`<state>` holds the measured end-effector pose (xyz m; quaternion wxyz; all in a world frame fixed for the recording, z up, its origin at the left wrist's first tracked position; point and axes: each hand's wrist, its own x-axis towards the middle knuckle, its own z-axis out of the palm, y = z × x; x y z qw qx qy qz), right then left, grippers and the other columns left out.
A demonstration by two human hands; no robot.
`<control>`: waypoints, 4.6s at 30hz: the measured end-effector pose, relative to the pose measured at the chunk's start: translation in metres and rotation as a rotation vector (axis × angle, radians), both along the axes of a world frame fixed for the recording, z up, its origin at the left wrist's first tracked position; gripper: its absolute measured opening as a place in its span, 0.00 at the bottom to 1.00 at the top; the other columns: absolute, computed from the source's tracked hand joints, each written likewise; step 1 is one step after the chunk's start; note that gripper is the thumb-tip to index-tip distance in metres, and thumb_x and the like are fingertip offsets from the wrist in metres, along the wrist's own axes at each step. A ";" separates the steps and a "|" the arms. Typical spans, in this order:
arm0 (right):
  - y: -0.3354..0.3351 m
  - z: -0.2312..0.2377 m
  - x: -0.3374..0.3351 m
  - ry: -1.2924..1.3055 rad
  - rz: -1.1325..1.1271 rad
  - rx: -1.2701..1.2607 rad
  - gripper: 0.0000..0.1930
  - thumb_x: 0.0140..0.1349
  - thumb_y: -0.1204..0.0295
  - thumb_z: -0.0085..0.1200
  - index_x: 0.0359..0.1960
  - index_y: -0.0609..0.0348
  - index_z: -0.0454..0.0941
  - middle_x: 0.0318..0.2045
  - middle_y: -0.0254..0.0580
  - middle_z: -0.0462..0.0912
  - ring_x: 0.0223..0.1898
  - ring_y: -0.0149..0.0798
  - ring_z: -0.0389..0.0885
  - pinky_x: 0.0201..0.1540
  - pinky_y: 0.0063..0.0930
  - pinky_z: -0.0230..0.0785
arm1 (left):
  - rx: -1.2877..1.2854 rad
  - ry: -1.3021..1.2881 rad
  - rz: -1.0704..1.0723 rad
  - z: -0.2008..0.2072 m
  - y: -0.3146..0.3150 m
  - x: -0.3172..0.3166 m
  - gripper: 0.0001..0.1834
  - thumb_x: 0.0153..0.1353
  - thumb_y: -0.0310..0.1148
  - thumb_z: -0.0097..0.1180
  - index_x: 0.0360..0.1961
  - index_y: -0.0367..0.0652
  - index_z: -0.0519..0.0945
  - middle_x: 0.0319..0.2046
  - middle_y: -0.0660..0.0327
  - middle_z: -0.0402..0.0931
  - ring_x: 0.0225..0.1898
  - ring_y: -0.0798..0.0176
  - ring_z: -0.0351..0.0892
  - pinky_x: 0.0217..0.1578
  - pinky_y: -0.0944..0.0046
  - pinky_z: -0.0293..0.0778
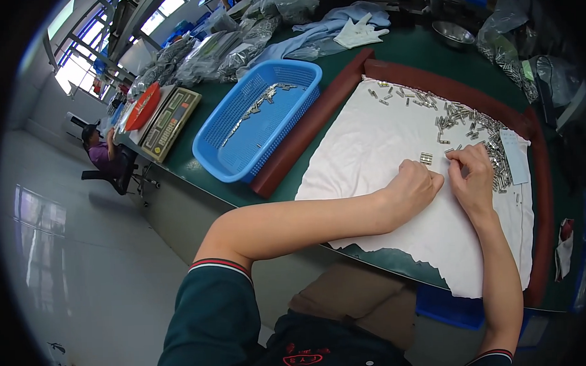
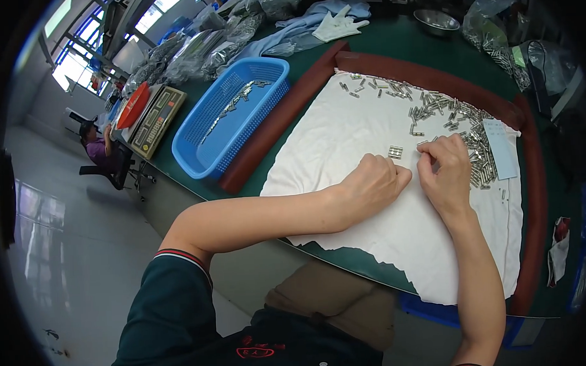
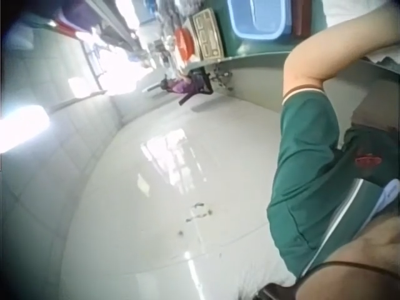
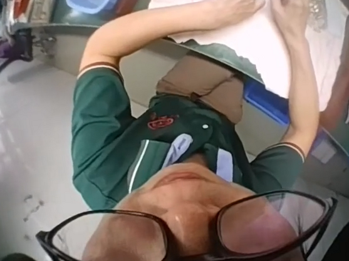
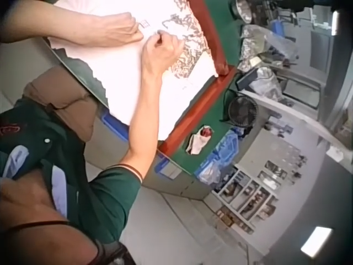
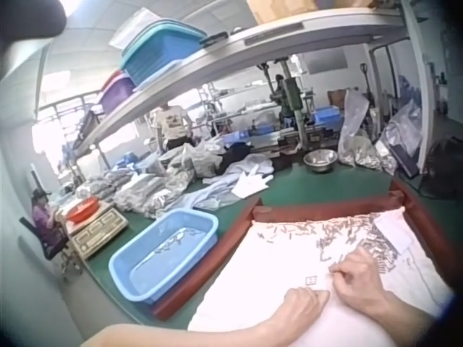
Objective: Arranging small metal components into neat rows on a workbench for quality control or assembly preparation.
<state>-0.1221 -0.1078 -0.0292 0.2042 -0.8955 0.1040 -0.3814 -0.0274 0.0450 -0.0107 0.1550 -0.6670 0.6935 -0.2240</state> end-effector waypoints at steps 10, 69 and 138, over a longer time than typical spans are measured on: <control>-0.002 -0.004 0.002 -0.013 -0.011 0.041 0.05 0.48 0.79 0.54 0.24 0.61 0.83 0.21 0.40 0.78 0.30 0.43 0.73 0.36 0.36 0.67 | 0.143 -0.061 -0.071 0.021 -0.003 0.005 0.11 0.47 0.28 0.58 0.31 0.41 0.69 0.20 0.68 0.70 0.24 0.71 0.75 0.24 0.70 0.64; 0.005 -0.007 -0.001 0.161 -0.055 -0.148 0.13 0.47 0.82 0.54 0.36 0.65 0.82 0.35 0.41 0.74 0.44 0.43 0.67 0.49 0.37 0.60 | -0.228 1.187 0.142 0.005 -0.047 0.080 0.09 0.55 0.26 0.60 0.37 0.35 0.84 0.33 0.57 0.78 0.33 0.61 0.77 0.36 0.64 0.73; 0.015 0.004 0.000 0.193 -0.085 -0.194 0.17 0.44 0.84 0.53 0.39 0.61 0.83 0.33 0.39 0.74 0.42 0.42 0.70 0.44 0.36 0.60 | -0.331 1.159 -0.083 -0.009 -0.018 0.077 0.09 0.51 0.21 0.52 0.34 0.34 0.79 0.34 0.55 0.74 0.37 0.56 0.75 0.37 0.59 0.73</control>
